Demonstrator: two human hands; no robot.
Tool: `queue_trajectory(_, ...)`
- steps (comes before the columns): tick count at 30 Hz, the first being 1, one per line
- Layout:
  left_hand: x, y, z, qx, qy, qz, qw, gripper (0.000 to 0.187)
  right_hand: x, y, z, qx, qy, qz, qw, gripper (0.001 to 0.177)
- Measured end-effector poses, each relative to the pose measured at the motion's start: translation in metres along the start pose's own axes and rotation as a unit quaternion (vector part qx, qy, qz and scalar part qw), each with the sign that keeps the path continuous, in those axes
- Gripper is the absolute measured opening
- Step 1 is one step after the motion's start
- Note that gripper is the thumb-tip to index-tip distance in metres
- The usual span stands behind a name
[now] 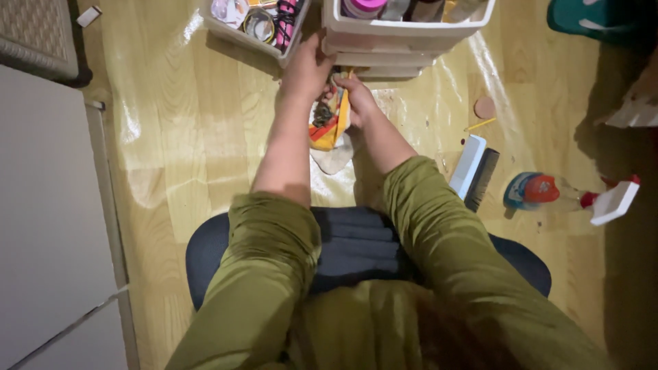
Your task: The person wipes various cosmetic items with a cloth, including a pink sponge, a small bottle, and a blue box, then places them into a clear plastic drawer. The person then sprays the empty drawer with a cleaning solution and wipes it clean with the cloth.
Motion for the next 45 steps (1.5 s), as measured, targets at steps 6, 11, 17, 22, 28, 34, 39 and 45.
queue_trajectory(6, 0.0, -0.008, 0.001, 0.031, -0.031, 0.075, 0.996, 0.04, 0.017, 0.008, 0.036, 0.032, -0.058, -0.062, 0.996, 0.029)
queue_trajectory(11, 0.007, 0.005, 0.006, 0.01, -0.043, 0.092, 0.995, 0.038, -0.001, 0.003, 0.05, -0.006, -0.054, -0.135, 0.989, 0.025)
queue_trajectory(17, 0.011, 0.009, 0.008, 0.03, -0.07, 0.13, 0.989, 0.04, -0.027, 0.0, 0.018, 0.008, 0.005, -0.254, 0.967, 0.016)
queue_trajectory(22, 0.009, 0.009, 0.003, 0.029, -0.081, 0.133, 0.987, 0.035, 0.0, -0.011, -0.05, 0.02, 0.015, -0.307, 0.951, 0.016)
queue_trajectory(28, 0.012, 0.014, 0.007, 0.025, -0.081, 0.144, 0.986, 0.036, 0.022, 0.005, -0.044, -0.114, -0.005, -0.226, 0.967, 0.018)
queue_trajectory(34, 0.015, 0.019, 0.01, 0.041, -0.088, 0.153, 0.984, 0.035, -0.001, 0.008, -0.015, -0.151, -0.001, -0.473, 0.868, 0.029)
queue_trajectory(39, 0.017, 0.014, 0.008, 0.019, -0.088, 0.152, 0.984, 0.034, -0.023, 0.056, -0.064, -0.143, -0.242, -0.742, 0.608, 0.048)
queue_trajectory(45, 0.017, 0.011, 0.006, 0.001, -0.082, 0.155, 0.984, 0.035, -0.03, 0.104, -0.068, 0.014, -0.259, -0.844, 0.47, 0.046)
Point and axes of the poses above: each hand's wrist, its own z-axis towards the middle knuckle, its own x-axis out of the palm, y = z × x, the point moved 2 cm from there along z, towards the middle knuckle, and after that the axes turned 2 degrees about -y, right-handed, at the moved point
